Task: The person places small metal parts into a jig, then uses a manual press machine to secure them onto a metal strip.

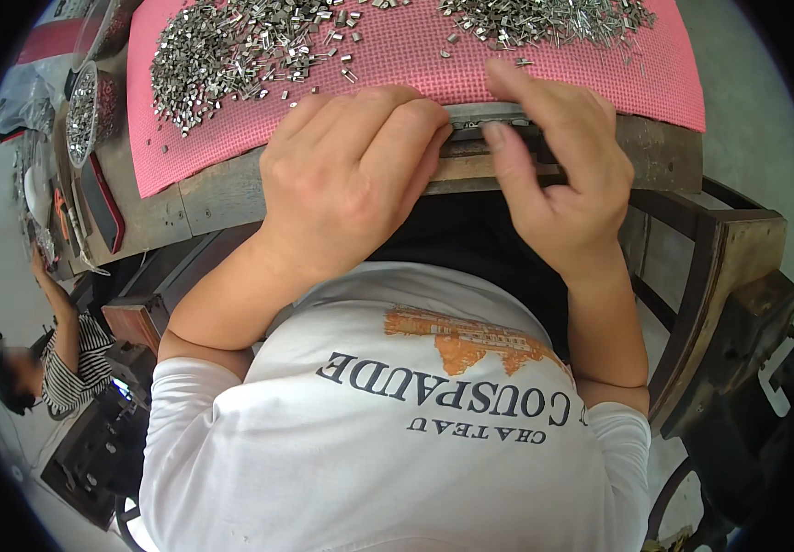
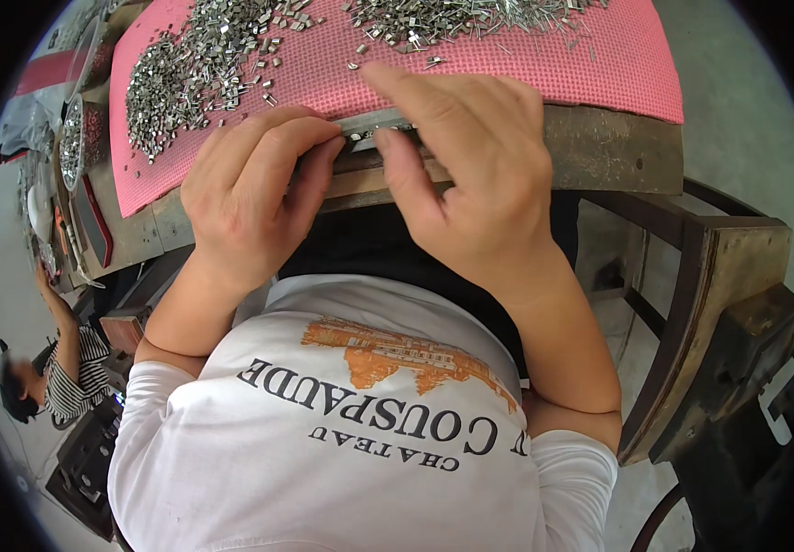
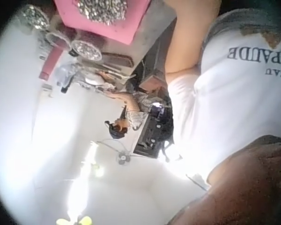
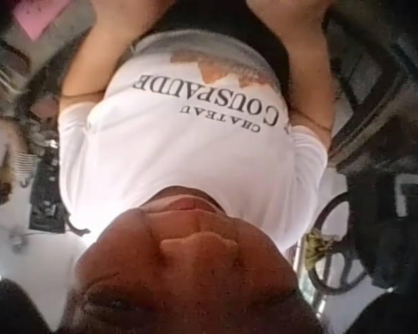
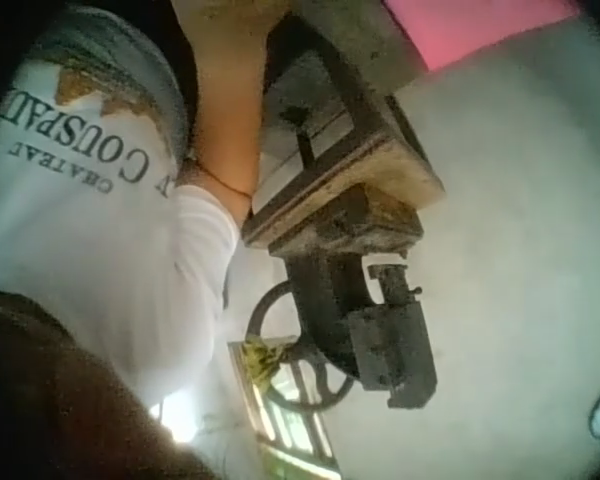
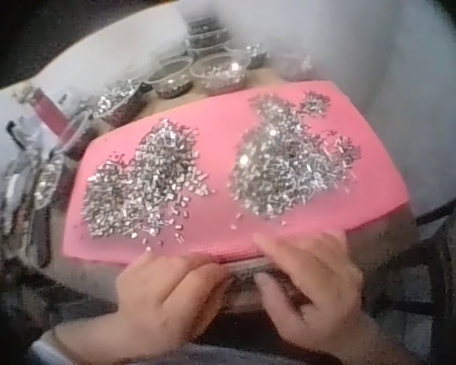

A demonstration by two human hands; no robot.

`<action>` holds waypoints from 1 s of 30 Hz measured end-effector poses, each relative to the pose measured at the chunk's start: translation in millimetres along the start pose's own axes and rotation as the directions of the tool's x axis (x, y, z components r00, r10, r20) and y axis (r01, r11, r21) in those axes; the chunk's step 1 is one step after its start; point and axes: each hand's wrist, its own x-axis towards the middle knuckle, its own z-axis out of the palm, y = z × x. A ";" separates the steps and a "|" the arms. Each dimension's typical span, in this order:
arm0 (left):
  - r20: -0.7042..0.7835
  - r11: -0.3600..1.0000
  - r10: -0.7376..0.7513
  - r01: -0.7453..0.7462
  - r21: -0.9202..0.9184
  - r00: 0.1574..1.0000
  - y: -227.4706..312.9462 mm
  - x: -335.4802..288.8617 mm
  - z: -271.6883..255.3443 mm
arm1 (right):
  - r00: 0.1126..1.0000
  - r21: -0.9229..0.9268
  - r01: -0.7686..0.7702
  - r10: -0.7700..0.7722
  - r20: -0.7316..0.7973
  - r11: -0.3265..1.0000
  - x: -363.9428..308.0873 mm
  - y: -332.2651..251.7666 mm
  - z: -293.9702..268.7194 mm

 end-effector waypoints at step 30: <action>-0.033 0.906 -0.414 0.415 0.084 0.910 -59.1 -7.9 -36.0 | 0.997 -0.268 -0.074 0.073 -0.014 0.961 11.1 11.0 -41.0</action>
